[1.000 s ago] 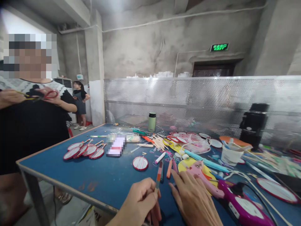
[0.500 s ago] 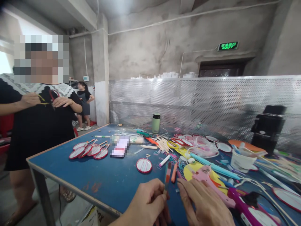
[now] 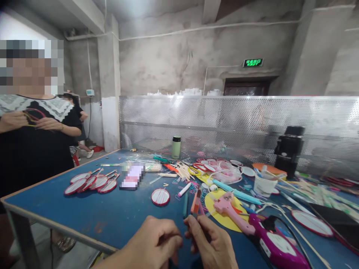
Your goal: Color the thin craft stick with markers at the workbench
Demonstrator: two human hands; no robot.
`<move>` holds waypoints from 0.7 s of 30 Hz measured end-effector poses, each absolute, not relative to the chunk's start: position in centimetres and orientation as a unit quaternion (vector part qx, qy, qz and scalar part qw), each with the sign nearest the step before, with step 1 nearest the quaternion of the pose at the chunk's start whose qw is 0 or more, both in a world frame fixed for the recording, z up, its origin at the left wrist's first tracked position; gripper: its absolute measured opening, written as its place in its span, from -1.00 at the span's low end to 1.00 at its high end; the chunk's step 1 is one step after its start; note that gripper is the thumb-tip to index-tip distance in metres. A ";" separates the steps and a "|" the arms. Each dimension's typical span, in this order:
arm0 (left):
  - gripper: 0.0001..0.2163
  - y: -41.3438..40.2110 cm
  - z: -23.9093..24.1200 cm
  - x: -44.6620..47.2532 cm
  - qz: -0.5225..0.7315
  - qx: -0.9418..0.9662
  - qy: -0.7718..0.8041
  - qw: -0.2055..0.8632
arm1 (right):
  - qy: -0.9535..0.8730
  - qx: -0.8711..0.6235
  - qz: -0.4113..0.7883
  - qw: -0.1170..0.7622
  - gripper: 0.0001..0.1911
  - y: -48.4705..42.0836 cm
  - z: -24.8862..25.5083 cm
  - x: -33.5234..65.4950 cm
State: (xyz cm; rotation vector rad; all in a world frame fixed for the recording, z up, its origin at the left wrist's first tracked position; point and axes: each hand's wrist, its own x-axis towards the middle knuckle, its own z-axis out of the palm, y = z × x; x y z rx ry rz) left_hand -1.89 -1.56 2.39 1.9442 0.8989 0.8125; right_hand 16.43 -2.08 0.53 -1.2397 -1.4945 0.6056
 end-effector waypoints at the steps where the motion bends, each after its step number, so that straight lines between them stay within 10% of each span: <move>1: -0.73 -1.5 2.7 -2.7 0.312 0.785 0.364 0.392 | -0.607 -0.526 0.274 0.529 -0.44 -2.4 0.5 16.4; 11: -0.74 7.7 7.4 -7.2 0.200 0.862 0.466 0.001 | -0.641 -0.501 0.371 0.448 -0.37 -3.7 -0.1 16.2; 21: -0.66 20.7 9.3 -6.5 0.138 0.791 0.594 -0.048 | -0.631 -0.504 0.397 0.436 -0.39 -3.6 -0.2 16.5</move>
